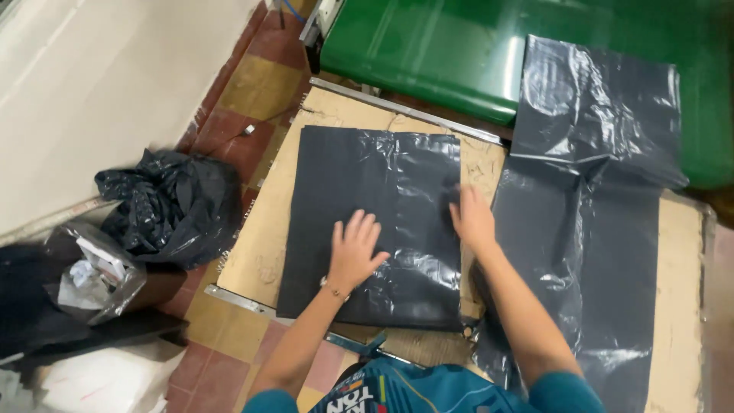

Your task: Collect plastic bags from the conveyor belt, fold them, and place them into a crate.

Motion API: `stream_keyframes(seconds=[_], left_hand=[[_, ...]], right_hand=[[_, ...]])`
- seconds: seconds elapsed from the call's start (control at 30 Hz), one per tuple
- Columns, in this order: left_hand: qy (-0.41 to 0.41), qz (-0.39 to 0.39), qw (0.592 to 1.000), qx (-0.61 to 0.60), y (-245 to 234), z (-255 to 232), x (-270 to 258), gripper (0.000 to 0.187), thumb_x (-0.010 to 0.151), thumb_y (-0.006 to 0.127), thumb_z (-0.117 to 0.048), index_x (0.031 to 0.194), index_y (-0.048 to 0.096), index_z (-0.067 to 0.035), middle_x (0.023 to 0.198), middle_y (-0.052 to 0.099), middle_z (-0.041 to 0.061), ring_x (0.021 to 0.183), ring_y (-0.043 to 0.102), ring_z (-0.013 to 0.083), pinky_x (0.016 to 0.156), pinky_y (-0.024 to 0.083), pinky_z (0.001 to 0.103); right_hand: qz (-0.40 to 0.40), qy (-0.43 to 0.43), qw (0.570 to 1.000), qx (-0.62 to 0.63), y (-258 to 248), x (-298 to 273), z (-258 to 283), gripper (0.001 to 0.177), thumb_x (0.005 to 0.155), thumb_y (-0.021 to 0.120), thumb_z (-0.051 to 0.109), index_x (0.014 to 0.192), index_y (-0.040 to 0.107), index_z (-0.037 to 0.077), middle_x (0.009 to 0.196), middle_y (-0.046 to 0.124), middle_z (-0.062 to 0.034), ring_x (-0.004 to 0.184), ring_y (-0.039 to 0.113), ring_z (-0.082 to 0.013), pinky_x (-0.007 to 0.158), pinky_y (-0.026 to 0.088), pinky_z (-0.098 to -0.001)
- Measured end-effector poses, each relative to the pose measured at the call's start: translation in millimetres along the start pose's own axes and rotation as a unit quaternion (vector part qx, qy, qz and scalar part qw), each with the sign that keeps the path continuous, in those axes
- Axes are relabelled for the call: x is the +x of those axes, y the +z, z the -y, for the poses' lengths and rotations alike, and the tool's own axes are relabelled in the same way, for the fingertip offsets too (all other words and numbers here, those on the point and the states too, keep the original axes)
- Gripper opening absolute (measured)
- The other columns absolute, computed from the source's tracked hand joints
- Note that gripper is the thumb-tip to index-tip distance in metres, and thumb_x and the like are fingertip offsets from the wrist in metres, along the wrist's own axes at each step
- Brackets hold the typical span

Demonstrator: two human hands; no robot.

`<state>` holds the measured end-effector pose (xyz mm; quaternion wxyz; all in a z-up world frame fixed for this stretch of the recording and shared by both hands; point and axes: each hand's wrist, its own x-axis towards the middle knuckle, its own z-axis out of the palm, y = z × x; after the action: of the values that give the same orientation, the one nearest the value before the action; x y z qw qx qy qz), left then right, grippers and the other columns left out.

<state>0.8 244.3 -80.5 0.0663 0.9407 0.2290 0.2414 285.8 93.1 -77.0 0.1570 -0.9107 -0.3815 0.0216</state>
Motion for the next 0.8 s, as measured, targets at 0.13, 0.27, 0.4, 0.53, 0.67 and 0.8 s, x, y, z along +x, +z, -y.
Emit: stream_keyframes(seconds=[0.13, 0.27, 0.4, 0.53, 0.67, 0.8], left_hand=[[0.054, 0.083, 0.995, 0.006, 43.2, -9.8, 7.9, 0.074, 0.086, 0.059, -0.062, 0.142, 0.055, -0.014, 0.156, 0.048, 0.010, 0.152, 0.032, 0.0329, 0.114, 0.026, 0.068], [0.035, 0.105, 0.992, -0.053, 52.0, -2.8, 7.3, 0.077, 0.092, 0.047, -0.072, 0.145, 0.053, -0.018, 0.159, 0.044, 0.006, 0.154, 0.029, 0.0281, 0.118, 0.023, 0.065], [-0.035, 0.041, 0.983, -0.174, 77.9, 17.0, 5.4, 0.066, 0.091, 0.054, -0.069, 0.140, 0.059, -0.026, 0.151, 0.056, -0.003, 0.149, 0.041, 0.0173, 0.122, 0.022, 0.055], [-0.193, -0.004, 0.824, -0.533, 118.8, 66.2, 13.1, 0.063, 0.106, 0.032, -0.058, 0.137, 0.060, -0.011, 0.133, 0.066, 0.013, 0.127, 0.062, 0.0286, 0.112, 0.044, 0.043], [-0.378, 0.202, 0.421, -0.800, 78.6, 139.2, 27.6, 0.115, 0.077, 0.013, -0.100, 0.133, 0.058, -0.010, 0.146, 0.057, 0.027, 0.136, 0.056, 0.0417, 0.101, 0.052, 0.043], [-0.429, 0.218, 0.404, -0.778, 49.1, 174.0, -7.6, 0.103, 0.082, 0.023, -0.092, 0.132, 0.061, -0.010, 0.139, 0.061, 0.024, 0.130, 0.060, 0.0393, 0.101, 0.053, 0.045]], right_hand=[[0.033, -0.125, 0.991, -0.024, 18.0, 118.9, 9.2, 0.065, 0.091, 0.074, 0.024, 0.147, 0.048, 0.004, 0.146, 0.050, -0.0197, 0.131, 0.053, -0.0415, 0.106, 0.046, -0.0598], [0.133, -0.127, 0.980, -0.071, 54.4, 195.6, -6.2, 0.114, 0.071, 0.086, 0.047, 0.161, 0.030, 0.004, 0.155, 0.047, -0.0229, 0.141, 0.048, -0.0435, 0.109, 0.043, -0.0671], [0.206, -0.095, 0.973, -0.043, 89.1, 207.4, -10.9, 0.106, 0.072, 0.088, 0.038, 0.157, 0.029, 0.012, 0.148, 0.054, -0.0234, 0.132, 0.057, -0.0441, 0.108, 0.046, -0.0621], [0.027, -0.150, 0.988, 0.022, 34.3, 127.9, 16.8, 0.031, 0.085, 0.079, 0.031, 0.106, 0.066, 0.013, 0.097, 0.067, -0.0116, 0.097, 0.069, -0.0372, 0.085, 0.055, -0.0516], [-0.124, -0.252, 0.945, 0.165, -43.6, -20.0, 34.1, 0.024, 0.083, 0.083, 0.014, 0.103, 0.069, 0.011, 0.101, 0.069, -0.0104, 0.097, 0.067, -0.0351, 0.087, 0.052, -0.0479], [-0.096, -0.288, 0.937, 0.173, -38.5, -133.0, 38.6, 0.025, 0.103, 0.051, 0.033, 0.095, 0.070, 0.020, 0.107, 0.074, 0.0003, 0.107, 0.069, -0.0254, 0.093, 0.050, -0.0445]])
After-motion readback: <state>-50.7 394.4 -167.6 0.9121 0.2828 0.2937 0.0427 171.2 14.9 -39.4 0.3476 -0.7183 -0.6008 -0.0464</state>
